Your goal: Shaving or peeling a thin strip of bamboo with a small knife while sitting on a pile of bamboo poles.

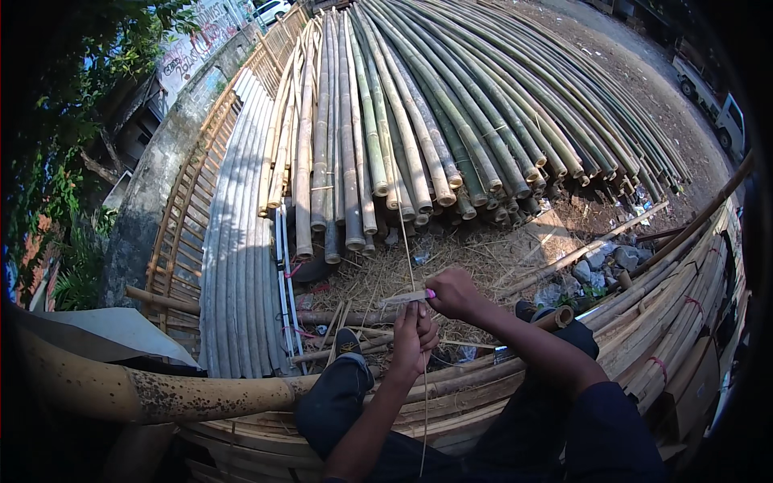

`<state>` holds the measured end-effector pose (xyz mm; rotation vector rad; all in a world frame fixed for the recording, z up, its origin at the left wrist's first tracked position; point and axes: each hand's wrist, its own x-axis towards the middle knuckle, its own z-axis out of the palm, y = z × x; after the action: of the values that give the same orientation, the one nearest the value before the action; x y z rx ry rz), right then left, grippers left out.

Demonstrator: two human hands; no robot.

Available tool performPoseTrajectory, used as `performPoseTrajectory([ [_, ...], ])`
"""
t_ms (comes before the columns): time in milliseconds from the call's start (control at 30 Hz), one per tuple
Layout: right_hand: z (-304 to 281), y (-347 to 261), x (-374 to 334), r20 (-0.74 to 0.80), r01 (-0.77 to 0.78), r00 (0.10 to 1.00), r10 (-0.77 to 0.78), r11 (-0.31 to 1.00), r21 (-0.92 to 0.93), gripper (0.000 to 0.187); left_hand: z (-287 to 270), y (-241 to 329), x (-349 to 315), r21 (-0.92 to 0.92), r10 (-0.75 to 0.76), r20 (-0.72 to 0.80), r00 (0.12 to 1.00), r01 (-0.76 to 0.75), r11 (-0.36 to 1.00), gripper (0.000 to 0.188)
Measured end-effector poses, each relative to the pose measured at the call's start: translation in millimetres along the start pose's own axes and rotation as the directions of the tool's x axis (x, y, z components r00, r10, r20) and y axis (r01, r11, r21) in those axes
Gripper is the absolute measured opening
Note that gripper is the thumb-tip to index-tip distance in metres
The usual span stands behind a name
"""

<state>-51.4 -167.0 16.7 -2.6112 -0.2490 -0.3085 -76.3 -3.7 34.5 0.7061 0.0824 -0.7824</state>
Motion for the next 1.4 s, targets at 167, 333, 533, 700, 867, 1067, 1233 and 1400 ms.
performPoseTrajectory([
  [167, -20, 31, 16, -0.093, -0.28, 0.957, 0.274, 0.959, -0.055, 0.025, 7, -2, -8, -0.042, -0.115, 0.041, 0.992, 0.117, 0.992, 0.028],
  [333, -2, 6, 6, 0.114, -0.06, 0.992, 0.05, 0.995, 0.086, 0.021, -6, 11, 0, 0.012, -0.083, 0.016, 0.996, 0.083, 0.997, 0.028],
  [533, -18, 46, 16, -0.087, -0.34, 0.933, 0.349, 0.935, 0.103, 0.026, 17, -22, -23, 0.024, -0.16, -0.004, 0.987, 0.161, 0.987, 0.03],
  [700, -40, 94, 17, -0.278, -0.465, 0.847, 0.454, 0.885, 0.027, 0.027, 25, -38, -37, -0.037, -0.314, 0.142, 0.939, 0.322, 0.946, 0.03],
  [867, -27, 43, 3, 0.128, 0.004, 0.992, -0.022, 0.989, 0.145, 0.025, 4, 0, -9, -0.112, -0.173, 0.034, 0.984, 0.176, 0.978, 0.027],
  [1067, -21, 33, 10, 0.008, 0.009, 1.0, -0.009, 1.0, 0.02, 0.019, 10, -17, -22, 0.007, -0.061, -0.013, 0.998, 0.061, 0.998, 0.029],
  [1233, -13, 33, 10, -0.099, -0.139, 0.986, 0.136, 0.99, -0.019, 0.02, 7, -14, -18, 0.023, -0.081, -0.021, 0.996, 0.082, 0.996, 0.029],
  [1400, -26, 30, 9, -0.016, -0.033, 0.999, 0.032, 0.995, -0.092, 0.02, 22, -28, -31, -0.001, -0.129, -0.053, 0.99, 0.129, 0.992, 0.029],
])
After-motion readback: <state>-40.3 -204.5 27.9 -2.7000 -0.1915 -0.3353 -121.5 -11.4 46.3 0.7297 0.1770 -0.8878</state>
